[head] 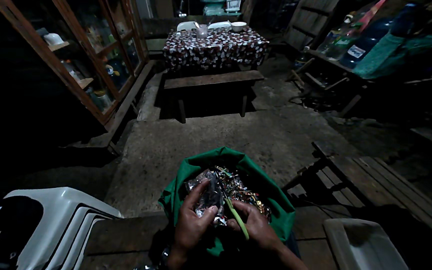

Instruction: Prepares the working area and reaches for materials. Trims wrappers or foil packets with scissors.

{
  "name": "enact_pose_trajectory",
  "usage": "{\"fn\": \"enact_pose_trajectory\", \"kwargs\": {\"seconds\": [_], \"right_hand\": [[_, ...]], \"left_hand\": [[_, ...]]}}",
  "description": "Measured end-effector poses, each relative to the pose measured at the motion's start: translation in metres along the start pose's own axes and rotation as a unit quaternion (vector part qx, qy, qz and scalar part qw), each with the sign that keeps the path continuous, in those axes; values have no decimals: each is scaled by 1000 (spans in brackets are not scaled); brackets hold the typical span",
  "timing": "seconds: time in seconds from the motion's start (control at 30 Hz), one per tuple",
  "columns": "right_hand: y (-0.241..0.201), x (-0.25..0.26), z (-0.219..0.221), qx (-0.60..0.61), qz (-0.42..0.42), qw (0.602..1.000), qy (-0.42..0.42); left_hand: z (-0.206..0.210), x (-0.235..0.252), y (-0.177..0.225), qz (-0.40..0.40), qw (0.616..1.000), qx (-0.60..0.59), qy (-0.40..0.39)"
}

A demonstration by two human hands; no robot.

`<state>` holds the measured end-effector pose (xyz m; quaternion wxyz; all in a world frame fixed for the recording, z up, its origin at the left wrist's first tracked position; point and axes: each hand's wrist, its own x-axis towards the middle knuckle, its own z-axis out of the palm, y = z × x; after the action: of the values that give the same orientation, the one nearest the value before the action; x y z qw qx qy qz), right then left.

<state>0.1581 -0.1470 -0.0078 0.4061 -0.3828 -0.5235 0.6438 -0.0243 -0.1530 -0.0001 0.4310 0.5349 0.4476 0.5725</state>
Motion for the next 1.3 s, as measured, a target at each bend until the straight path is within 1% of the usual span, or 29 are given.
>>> {"fn": "enact_pose_trajectory", "kwargs": {"seconds": [0.23, 0.37, 0.5, 0.63, 0.7, 0.8, 0.93, 1.03, 1.17, 1.23, 1.3], "right_hand": [[-5, 0, -2, 0, 35, 998, -47], [0, 0, -2, -22, 13, 999, -42], [6, 0, -3, -10, -11, 999, -36], [-2, 0, 0, -3, 11, 999, -38], [-4, 1, 0, -9, 6, 999, -33], [0, 2, -1, -5, -15, 999, -29], [1, 1, 0, 8, -7, 1000, -21], [-7, 3, -1, -6, 2, 1000, -16], [-9, 8, -6, -9, -19, 1000, -23], [-6, 8, -7, -5, -18, 1000, -18], [-3, 5, -8, -11, -7, 1000, -14]], "left_hand": [[-1, 1, 0, 7, 1000, 9, 8], [-2, 1, 0, 2, 1000, 19, 7], [-3, 2, -1, 5, 1000, 7, 11], [-2, 1, 3, -7, 1000, 8, -11], [-3, 0, 4, -6, 1000, 12, -27], [-3, 0, 3, -1, 1000, 4, -29], [-4, 0, 3, 0, 999, -8, -36], [-6, 0, 6, -9, 997, -12, -78], [-10, 1, 3, -11, 992, -9, -127], [-12, 1, 2, -13, 992, -18, -122], [-13, 2, 4, -14, 995, -18, -102]]}}
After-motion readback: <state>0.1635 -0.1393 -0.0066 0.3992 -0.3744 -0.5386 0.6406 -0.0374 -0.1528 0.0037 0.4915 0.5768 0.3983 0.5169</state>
